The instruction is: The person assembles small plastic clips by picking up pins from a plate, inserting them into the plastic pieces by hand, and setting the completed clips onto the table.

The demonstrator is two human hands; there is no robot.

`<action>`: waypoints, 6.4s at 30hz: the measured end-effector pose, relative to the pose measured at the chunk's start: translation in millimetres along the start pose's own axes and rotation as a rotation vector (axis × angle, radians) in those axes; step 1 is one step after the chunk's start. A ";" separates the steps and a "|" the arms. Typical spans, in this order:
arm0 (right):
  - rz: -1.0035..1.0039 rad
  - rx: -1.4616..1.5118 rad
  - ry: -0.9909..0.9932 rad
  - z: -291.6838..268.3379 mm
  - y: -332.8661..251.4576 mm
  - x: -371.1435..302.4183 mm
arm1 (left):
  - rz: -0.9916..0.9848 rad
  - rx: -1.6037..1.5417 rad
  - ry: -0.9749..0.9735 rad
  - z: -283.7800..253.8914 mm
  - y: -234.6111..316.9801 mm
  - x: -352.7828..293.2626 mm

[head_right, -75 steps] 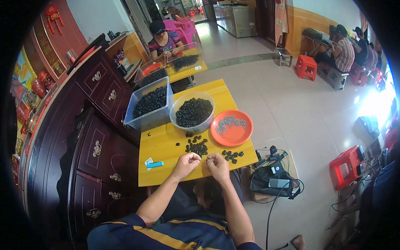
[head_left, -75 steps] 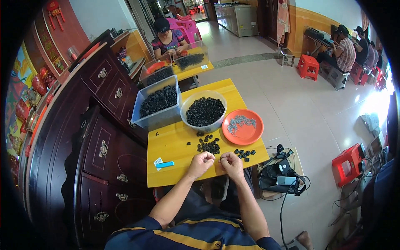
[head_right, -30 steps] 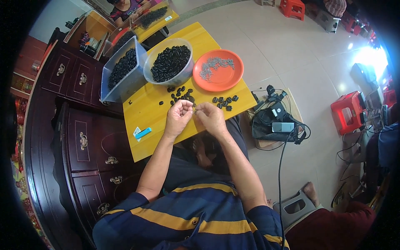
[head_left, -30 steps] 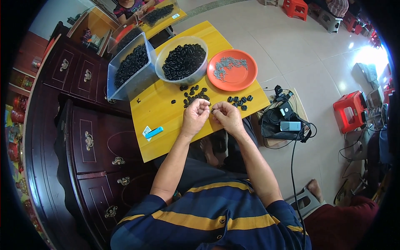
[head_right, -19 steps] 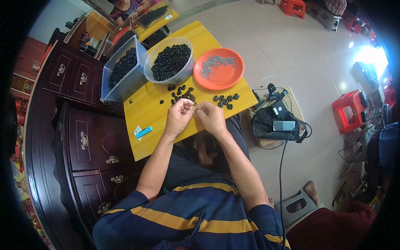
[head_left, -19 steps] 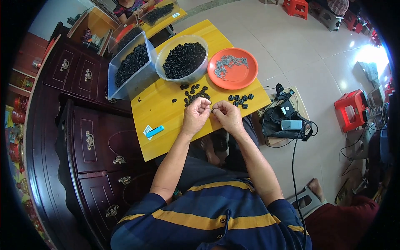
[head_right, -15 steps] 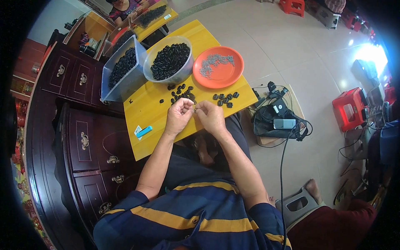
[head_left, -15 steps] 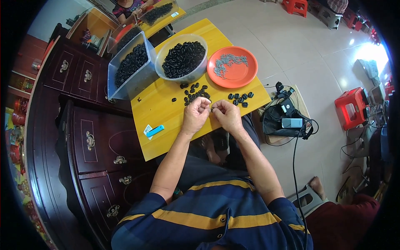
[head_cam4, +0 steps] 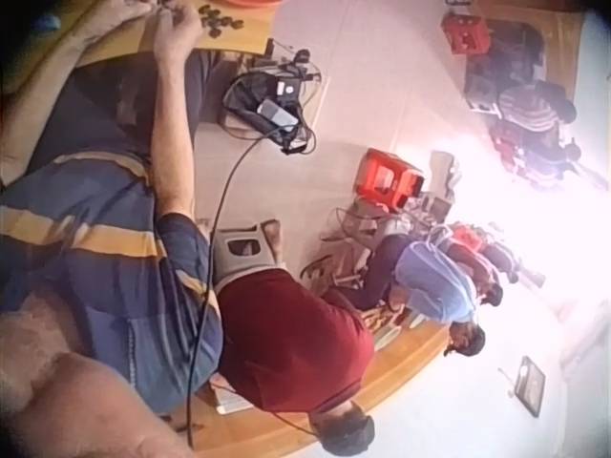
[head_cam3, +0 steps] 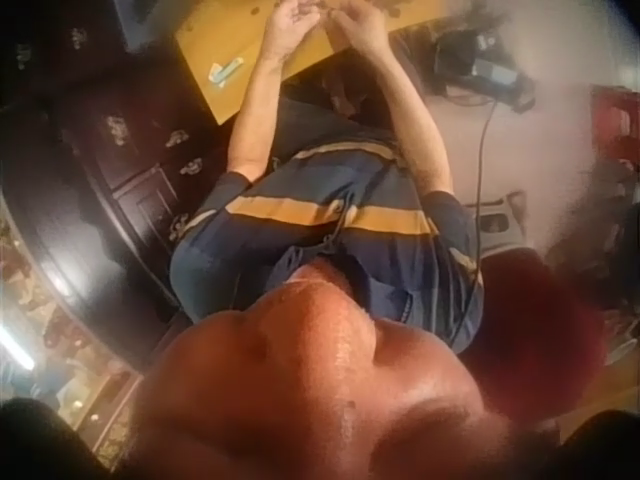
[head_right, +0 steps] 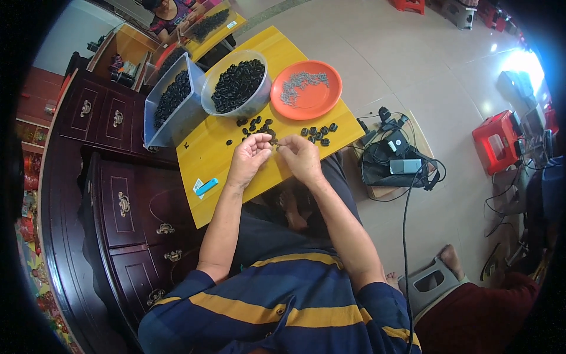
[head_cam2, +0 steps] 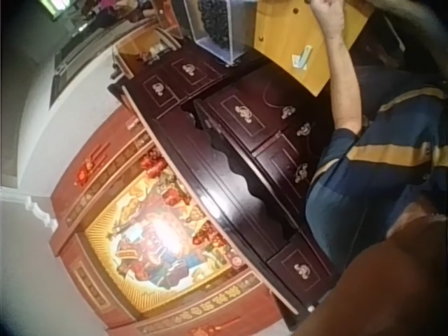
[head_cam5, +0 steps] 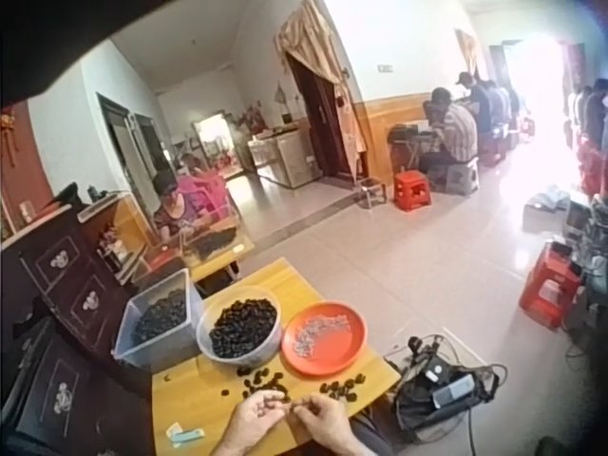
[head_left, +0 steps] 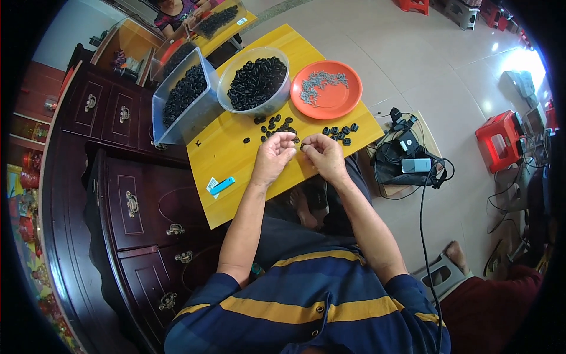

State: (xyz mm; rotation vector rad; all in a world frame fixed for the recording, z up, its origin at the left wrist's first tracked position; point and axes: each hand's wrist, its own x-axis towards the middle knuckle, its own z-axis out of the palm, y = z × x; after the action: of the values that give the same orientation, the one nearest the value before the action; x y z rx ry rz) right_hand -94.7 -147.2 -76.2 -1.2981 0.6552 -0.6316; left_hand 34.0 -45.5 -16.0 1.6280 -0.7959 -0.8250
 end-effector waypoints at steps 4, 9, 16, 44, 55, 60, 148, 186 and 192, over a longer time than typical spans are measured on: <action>0.068 0.097 -0.036 2.6 -4.5 1.0 | 0.028 0.014 0.107 -32.0 -23.9 -8.4; 0.063 0.113 -0.044 1.3 -3.9 1.2 | 0.068 0.324 0.219 -29.8 -39.4 -17.8; 0.064 0.132 -0.049 -0.9 -5.0 1.6 | 0.424 0.881 0.217 -6.8 -24.6 -16.6; 0.060 0.127 -0.003 -0.4 -4.2 0.3 | 0.086 -0.249 0.264 -5.6 -28.1 3.5; 0.065 0.129 0.007 0.3 -11.0 -0.6 | 0.178 -0.228 0.413 -15.8 -28.4 -0.4; 0.059 0.136 0.006 1.4 -8.1 0.3 | 0.207 -0.251 0.380 -21.8 -34.1 -11.9; 0.310 0.640 -0.155 14.9 -26.0 -50.7 | 0.641 0.783 0.166 13.8 28.6 -54.6; 0.134 0.362 -0.021 -11.6 -27.4 -55.6 | 0.534 0.518 0.044 26.2 16.8 -45.4; -0.008 -0.468 0.210 -47.9 -28.9 -35.2 | 0.422 0.756 0.138 3.4 -3.5 -47.8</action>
State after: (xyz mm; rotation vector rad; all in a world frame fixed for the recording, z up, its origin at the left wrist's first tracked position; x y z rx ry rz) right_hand -155.4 -156.8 -51.8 -1.6796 1.0126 -0.6487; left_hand 5.9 -6.5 -14.7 2.0219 -1.3958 -0.0915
